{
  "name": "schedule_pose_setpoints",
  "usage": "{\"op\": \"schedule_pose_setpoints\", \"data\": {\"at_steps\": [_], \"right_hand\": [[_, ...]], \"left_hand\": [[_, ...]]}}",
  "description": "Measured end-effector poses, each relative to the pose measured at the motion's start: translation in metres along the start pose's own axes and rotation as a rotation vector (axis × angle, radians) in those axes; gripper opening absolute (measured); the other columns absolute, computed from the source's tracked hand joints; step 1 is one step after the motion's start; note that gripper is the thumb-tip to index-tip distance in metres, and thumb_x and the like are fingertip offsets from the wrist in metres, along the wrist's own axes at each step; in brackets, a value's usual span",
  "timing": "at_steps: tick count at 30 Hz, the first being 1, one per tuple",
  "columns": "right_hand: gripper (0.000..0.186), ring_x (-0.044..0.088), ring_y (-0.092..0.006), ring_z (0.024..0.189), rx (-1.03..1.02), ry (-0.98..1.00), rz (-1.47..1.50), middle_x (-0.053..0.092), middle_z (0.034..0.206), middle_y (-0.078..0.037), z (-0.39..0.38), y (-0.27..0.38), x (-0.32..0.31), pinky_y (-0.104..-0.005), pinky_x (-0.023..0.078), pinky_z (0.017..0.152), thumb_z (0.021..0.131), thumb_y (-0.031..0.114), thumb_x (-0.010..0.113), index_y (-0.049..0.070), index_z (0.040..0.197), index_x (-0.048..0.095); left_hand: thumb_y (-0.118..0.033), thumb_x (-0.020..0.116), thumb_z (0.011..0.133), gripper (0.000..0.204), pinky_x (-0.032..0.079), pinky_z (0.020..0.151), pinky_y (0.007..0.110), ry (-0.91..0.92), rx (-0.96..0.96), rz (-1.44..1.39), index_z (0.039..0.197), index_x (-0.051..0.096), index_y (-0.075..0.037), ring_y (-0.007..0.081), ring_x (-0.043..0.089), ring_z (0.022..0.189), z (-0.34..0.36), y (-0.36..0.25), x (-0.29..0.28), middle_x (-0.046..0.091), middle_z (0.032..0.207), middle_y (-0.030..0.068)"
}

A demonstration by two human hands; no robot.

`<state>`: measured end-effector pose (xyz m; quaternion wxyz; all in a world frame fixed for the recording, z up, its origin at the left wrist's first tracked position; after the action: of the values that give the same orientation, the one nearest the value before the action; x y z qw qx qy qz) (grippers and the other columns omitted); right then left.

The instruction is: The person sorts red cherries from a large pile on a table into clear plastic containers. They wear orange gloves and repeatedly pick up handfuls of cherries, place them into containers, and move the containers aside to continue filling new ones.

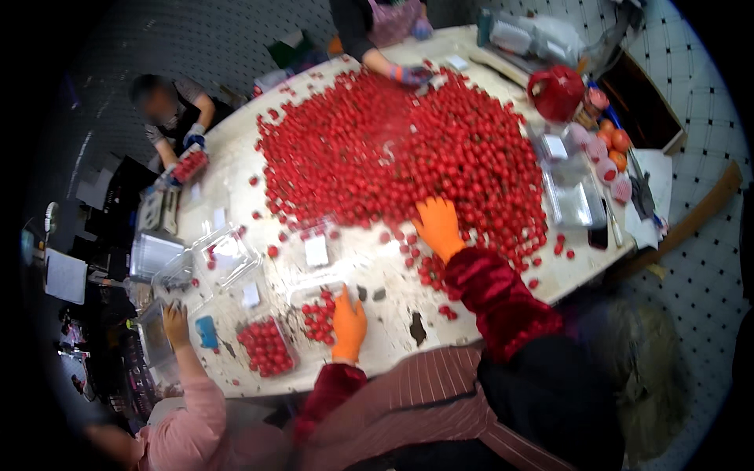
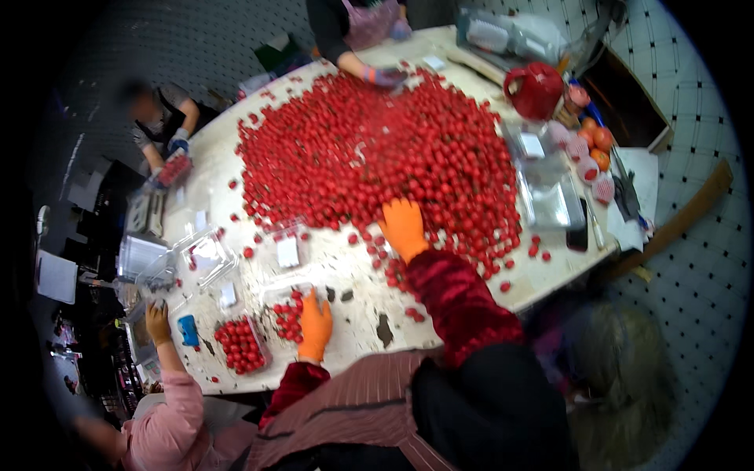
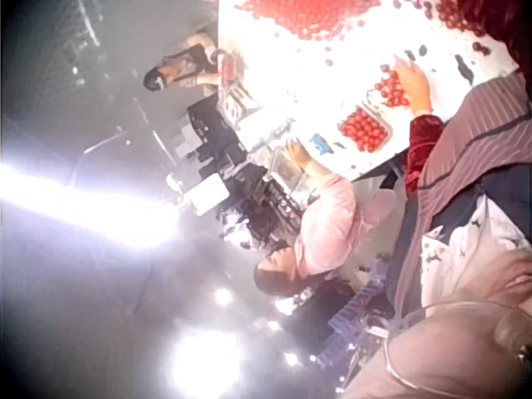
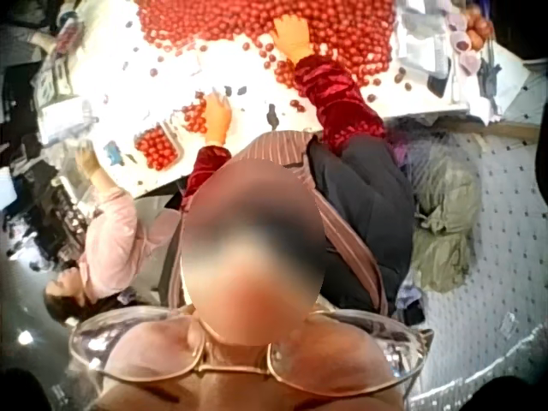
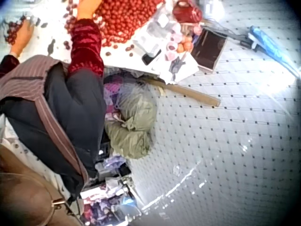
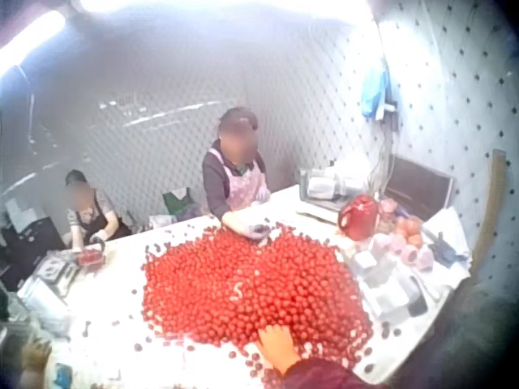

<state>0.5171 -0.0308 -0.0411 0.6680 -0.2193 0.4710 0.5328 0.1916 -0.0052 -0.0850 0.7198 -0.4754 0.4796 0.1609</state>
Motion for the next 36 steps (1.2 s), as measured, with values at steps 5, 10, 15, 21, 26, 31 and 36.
{"op": "schedule_pose_setpoints", "data": {"at_steps": [5, 10, 15, 21, 26, 31, 36], "right_hand": [[0.029, 0.054, -0.0282, 0.094, 0.042, 0.074, 0.047, 0.059, 0.093, -0.008, -0.001, -0.004, 0.014, -0.0425, 0.040, 0.085, 0.072, 0.026, 0.074, 0.012, 0.097, 0.066], [0.026, 0.055, -0.0279, 0.094, 0.063, -0.053, 0.237, 0.060, 0.092, -0.007, -0.010, 0.002, -0.003, -0.0426, 0.040, 0.085, 0.074, 0.019, 0.072, 0.013, 0.099, 0.067], [0.028, 0.060, -0.0317, 0.083, 0.045, -0.054, 0.589, 0.061, 0.086, -0.010, -0.041, 0.035, -0.040, -0.0434, 0.046, 0.073, 0.079, 0.018, 0.068, 0.011, 0.105, 0.066], [0.024, 0.061, -0.0310, 0.084, -0.008, 0.158, 0.767, 0.064, 0.085, -0.010, -0.082, 0.088, -0.054, -0.0409, 0.047, 0.075, 0.083, 0.018, 0.069, 0.008, 0.105, 0.067], [0.027, 0.060, -0.0282, 0.092, -0.209, 0.120, 0.726, 0.064, 0.095, -0.007, -0.095, 0.136, -0.085, -0.0400, 0.046, 0.080, 0.080, 0.013, 0.071, 0.010, 0.107, 0.068], [0.037, 0.061, -0.0303, 0.088, -0.287, 0.148, 0.659, 0.064, 0.094, -0.008, -0.113, 0.155, -0.089, -0.0407, 0.047, 0.077, 0.068, 0.007, 0.074, 0.013, 0.105, 0.069], [0.044, 0.062, -0.0302, 0.088, -0.423, 0.300, 0.797, 0.065, 0.097, -0.010, -0.122, 0.182, -0.093, -0.0398, 0.048, 0.076, 0.072, 0.009, 0.075, 0.010, 0.115, 0.066]], "left_hand": [[-0.016, 0.058, 0.090, 0.057, 0.047, 0.092, 0.045, 0.008, -0.064, -0.003, 0.142, 0.039, 0.000, 0.0422, 0.054, 0.113, 0.011, -0.005, -0.003, 0.052, 0.124, 0.0250], [-0.020, 0.058, 0.091, 0.058, 0.047, 0.090, 0.044, 0.036, -0.112, -0.023, 0.142, 0.039, -0.001, 0.0407, 0.054, 0.112, 0.006, -0.001, -0.002, 0.052, 0.123, 0.0227], [-0.027, 0.062, 0.089, 0.064, 0.047, 0.091, 0.045, 0.046, -0.134, -0.038, 0.143, 0.038, -0.002, 0.0396, 0.055, 0.113, 0.007, -0.002, -0.006, 0.052, 0.126, 0.0224], [-0.029, 0.070, 0.085, 0.071, 0.047, 0.088, 0.040, -0.358, 0.109, 0.175, 0.142, 0.040, 0.000, 0.0330, 0.055, 0.115, -0.005, -0.044, -0.044, 0.054, 0.125, 0.0202], [-0.026, 0.064, 0.094, 0.046, 0.049, 0.078, 0.028, 0.173, -0.218, -0.870, 0.132, 0.052, -0.002, 0.0148, 0.058, 0.098, -0.017, -0.063, -0.036, 0.058, 0.114, 0.0063], [-0.026, 0.059, 0.098, 0.034, 0.048, 0.075, 0.026, 0.278, -0.286, -1.195, 0.123, 0.058, -0.003, 0.0110, 0.059, 0.089, -0.039, -0.066, -0.031, 0.063, 0.102, 0.0034], [-0.019, 0.059, 0.097, 0.030, 0.049, 0.076, 0.027, 0.223, -0.321, -1.183, 0.120, 0.059, 0.000, 0.0119, 0.061, 0.087, -0.065, -0.042, -0.040, 0.065, 0.101, 0.0048]]}}
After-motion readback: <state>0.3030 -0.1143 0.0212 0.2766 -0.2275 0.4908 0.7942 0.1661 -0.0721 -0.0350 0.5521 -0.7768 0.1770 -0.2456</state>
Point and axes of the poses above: each hand's wrist, its own z-axis towards the middle knuckle, its own x-axis out of the palm, y = z × x, the point moved 3 cm from there along z, towards the middle knuckle
